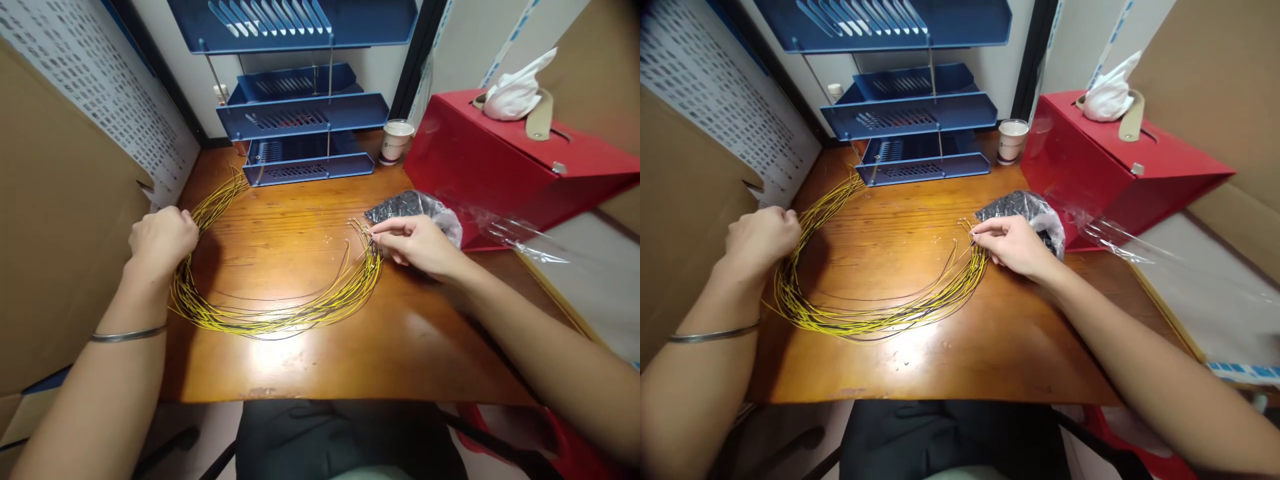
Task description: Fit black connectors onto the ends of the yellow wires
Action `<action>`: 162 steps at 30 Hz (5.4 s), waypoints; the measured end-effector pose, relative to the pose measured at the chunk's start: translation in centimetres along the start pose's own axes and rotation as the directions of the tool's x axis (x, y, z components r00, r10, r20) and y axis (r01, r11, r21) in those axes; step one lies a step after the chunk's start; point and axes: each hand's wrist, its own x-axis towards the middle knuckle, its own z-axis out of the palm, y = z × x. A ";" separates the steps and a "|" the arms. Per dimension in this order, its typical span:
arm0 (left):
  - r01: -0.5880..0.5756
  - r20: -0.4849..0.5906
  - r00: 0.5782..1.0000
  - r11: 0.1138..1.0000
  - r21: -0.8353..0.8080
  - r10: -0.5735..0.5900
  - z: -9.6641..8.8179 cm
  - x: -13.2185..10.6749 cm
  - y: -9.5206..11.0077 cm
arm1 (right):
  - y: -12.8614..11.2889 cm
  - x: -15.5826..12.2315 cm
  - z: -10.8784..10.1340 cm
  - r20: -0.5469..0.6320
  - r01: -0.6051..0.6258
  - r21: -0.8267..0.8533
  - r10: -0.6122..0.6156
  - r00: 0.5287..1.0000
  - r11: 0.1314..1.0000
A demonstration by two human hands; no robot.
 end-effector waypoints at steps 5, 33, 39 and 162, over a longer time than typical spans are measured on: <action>0.070 -0.071 0.995 0.996 -0.053 -0.074 1.2 0.4 -0.9 | 0.9 0.6 -0.1 -0.133 0.058 -0.205 -0.087 0.987 0.977; -0.244 0.005 0.970 0.968 -0.050 0.245 4.4 3.0 2.5 | 1.8 0.7 1.3 -0.170 0.161 -0.382 -0.240 0.956 0.910; -0.398 -0.107 0.915 0.915 -0.067 0.390 4.1 1.8 3.9 | -0.5 4.1 -0.5 -0.201 0.198 -0.438 -0.310 0.929 0.877; -0.548 -0.196 0.421 0.076 -0.833 0.885 5.6 -10.9 11.4 | -0.3 -1.4 8.1 -0.375 0.227 0.431 -0.055 0.925 0.874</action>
